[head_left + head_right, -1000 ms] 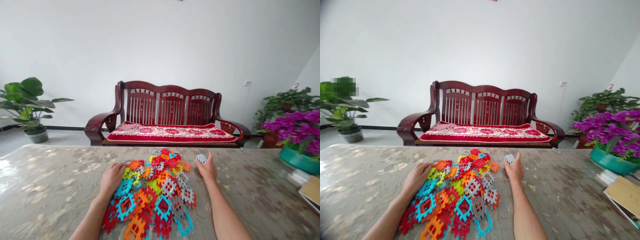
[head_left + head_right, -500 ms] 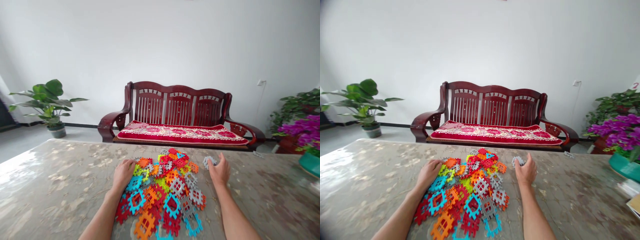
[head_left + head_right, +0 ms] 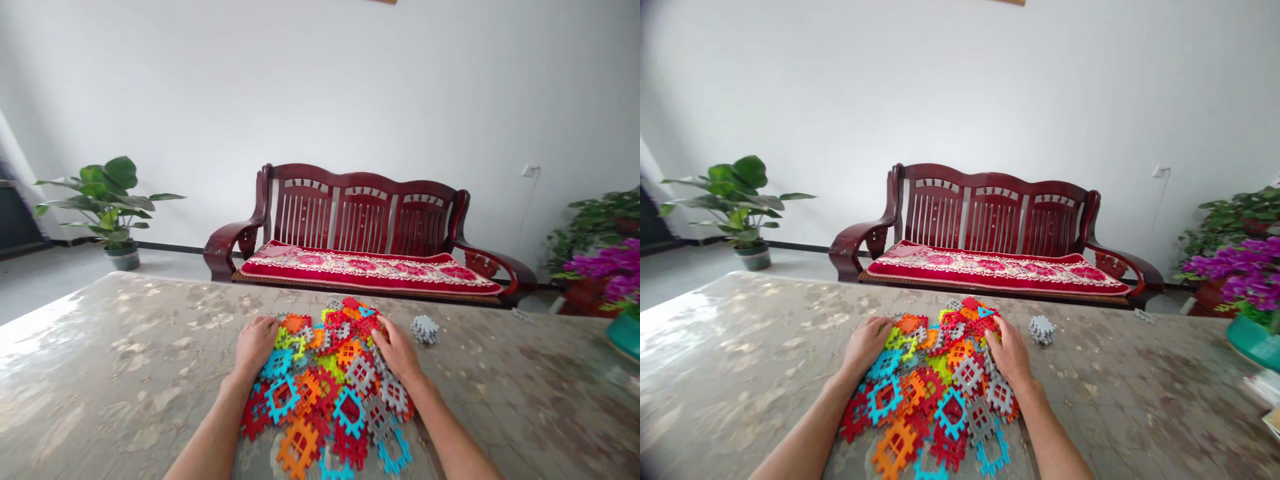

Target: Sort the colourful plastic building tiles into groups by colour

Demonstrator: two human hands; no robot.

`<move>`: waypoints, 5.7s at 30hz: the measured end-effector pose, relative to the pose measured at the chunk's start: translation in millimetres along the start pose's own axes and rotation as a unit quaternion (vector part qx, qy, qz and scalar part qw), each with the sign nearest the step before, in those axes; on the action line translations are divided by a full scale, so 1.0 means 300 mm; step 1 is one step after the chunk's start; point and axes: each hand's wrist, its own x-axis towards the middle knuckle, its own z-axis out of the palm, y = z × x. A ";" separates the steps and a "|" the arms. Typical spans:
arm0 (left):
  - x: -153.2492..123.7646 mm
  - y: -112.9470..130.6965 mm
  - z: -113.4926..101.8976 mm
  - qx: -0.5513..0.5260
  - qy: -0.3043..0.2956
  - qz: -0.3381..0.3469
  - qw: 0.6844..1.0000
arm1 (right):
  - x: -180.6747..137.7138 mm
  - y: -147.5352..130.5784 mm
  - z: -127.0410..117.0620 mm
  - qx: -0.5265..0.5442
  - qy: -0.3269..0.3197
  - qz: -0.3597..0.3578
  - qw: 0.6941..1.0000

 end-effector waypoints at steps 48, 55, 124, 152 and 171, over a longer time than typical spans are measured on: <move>-0.008 0.020 -0.023 -0.148 0.113 -0.058 0.981 | -0.001 -0.007 -0.032 0.084 -0.072 -0.007 0.994; -0.008 0.013 -0.019 -0.168 0.117 -0.045 0.978 | -0.002 0.003 -0.026 0.116 -0.029 -0.019 0.993; -0.527 0.257 -0.040 0.080 -0.058 0.343 0.934 | -0.133 0.047 -0.019 0.380 0.006 0.047 0.924; -0.518 0.428 0.026 0.063 -0.107 0.467 0.876 | -0.149 0.025 -0.027 0.364 0.120 0.091 0.919; -0.254 0.165 -0.133 0.063 0.089 0.119 0.987 | -0.124 0.035 -0.017 0.335 0.138 0.119 0.925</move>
